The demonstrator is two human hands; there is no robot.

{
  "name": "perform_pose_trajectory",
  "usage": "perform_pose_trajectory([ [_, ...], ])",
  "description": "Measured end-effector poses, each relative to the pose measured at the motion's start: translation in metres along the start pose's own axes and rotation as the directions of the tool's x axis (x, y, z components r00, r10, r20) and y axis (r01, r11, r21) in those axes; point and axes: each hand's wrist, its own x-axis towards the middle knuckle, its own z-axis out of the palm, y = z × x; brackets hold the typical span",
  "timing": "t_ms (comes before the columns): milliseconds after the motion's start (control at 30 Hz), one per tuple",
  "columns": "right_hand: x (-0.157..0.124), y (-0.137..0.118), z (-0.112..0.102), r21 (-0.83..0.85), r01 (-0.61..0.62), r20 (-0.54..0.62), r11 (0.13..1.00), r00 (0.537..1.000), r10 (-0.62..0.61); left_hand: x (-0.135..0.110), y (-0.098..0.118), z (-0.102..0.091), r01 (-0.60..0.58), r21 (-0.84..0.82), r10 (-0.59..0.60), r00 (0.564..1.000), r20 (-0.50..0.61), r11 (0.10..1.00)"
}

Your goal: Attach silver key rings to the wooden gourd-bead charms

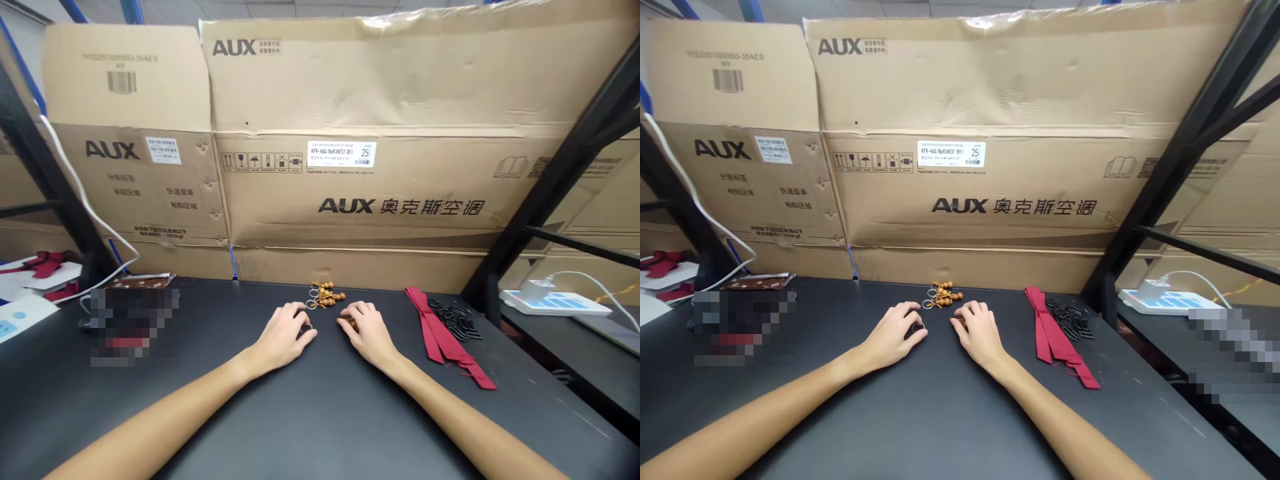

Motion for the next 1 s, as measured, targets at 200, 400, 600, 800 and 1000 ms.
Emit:
perform_pose_trajectory([
  [200, -0.001, -0.003, -0.001, -0.005, 0.041, -0.013, 0.999, 0.999, -0.041, 0.010, -0.016, 0.001, -0.006, 0.031, 0.001, 0.988, 0.156, 1.000],
  [400, -0.003, -0.008, -0.005, 0.019, 0.107, 0.005, 0.994, 0.994, -0.107, 0.003, -0.009, -0.005, -0.101, -0.052, 0.106, 0.987, 0.124, 0.994],
  [600, -0.003, -0.009, -0.003, 0.016, 0.145, 0.026, 0.989, 0.989, -0.145, 0.011, -0.010, 0.000, -0.086, 0.064, 0.078, 0.990, 0.121, 0.994],
  [800, -0.004, -0.007, -0.003, 0.027, 0.136, 0.042, 0.990, 0.990, -0.137, 0.010, -0.006, -0.002, -0.131, 0.014, 0.130, 0.987, 0.090, 0.991],
  [1000, -0.006, -0.012, -0.007, 0.065, 0.195, 0.080, 0.979, 0.977, -0.200, 0.006, -0.001, -0.008, -0.216, -0.158, 0.237, 0.963, 0.127, 0.964],
])
